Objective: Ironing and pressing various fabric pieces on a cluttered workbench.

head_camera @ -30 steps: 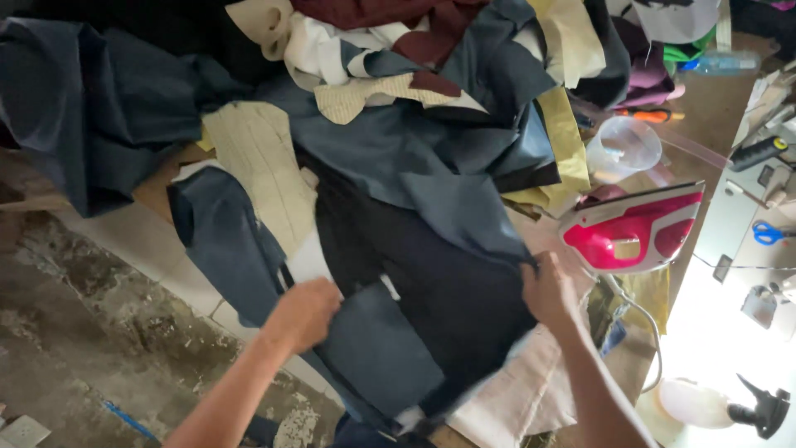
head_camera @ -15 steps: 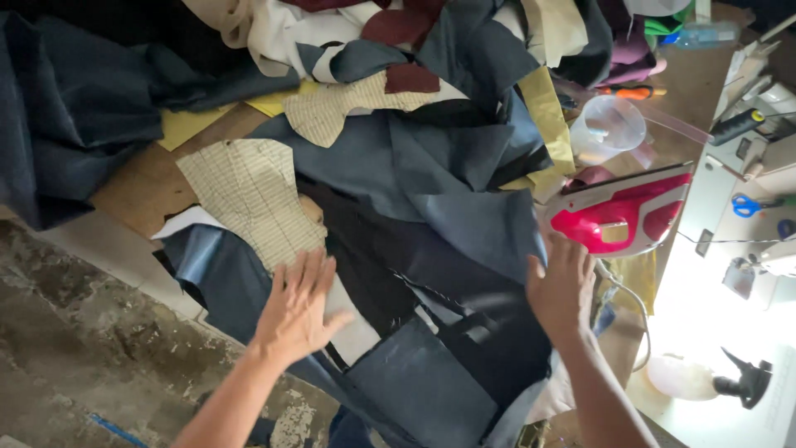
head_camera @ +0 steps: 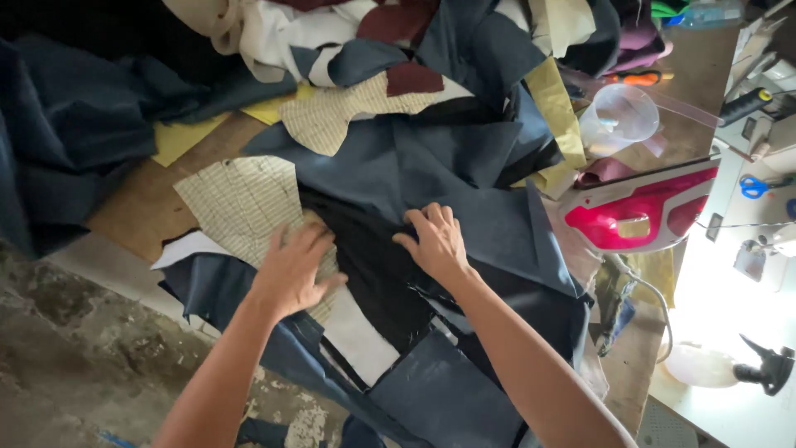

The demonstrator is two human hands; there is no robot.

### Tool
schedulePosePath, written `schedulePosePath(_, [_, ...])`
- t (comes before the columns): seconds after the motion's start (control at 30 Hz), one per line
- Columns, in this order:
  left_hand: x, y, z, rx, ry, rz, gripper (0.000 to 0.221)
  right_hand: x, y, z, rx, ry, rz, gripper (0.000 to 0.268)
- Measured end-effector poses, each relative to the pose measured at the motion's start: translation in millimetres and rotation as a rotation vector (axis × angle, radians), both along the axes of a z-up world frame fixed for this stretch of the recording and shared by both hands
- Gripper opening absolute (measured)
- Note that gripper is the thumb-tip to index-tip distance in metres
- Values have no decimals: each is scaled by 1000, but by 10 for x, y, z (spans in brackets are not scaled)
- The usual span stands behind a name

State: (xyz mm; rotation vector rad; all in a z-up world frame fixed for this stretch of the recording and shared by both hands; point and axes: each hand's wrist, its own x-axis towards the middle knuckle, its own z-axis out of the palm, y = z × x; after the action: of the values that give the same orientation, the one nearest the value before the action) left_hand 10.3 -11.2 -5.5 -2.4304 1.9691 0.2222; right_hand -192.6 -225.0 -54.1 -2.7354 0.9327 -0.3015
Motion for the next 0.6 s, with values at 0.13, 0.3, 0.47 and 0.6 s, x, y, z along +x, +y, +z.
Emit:
schedulePosePath(0.13, [147, -10, -27, -81, -167, 16, 70, 64, 0, -229, -49, -47, 43, 24])
schedulePosePath(0.3, [206, 147, -1, -26, -204, 59, 59, 157, 47, -6, -341, -135, 9, 24])
schedulePosePath(0.47, [274, 179, -65, -217, -161, -159, 56, 134, 105, -11, -241, -197, 13, 23])
schedulePosePath(0.6, [289, -104, -86, -111, -51, -189, 57, -370, 252, 549, -89, -411, 8, 21])
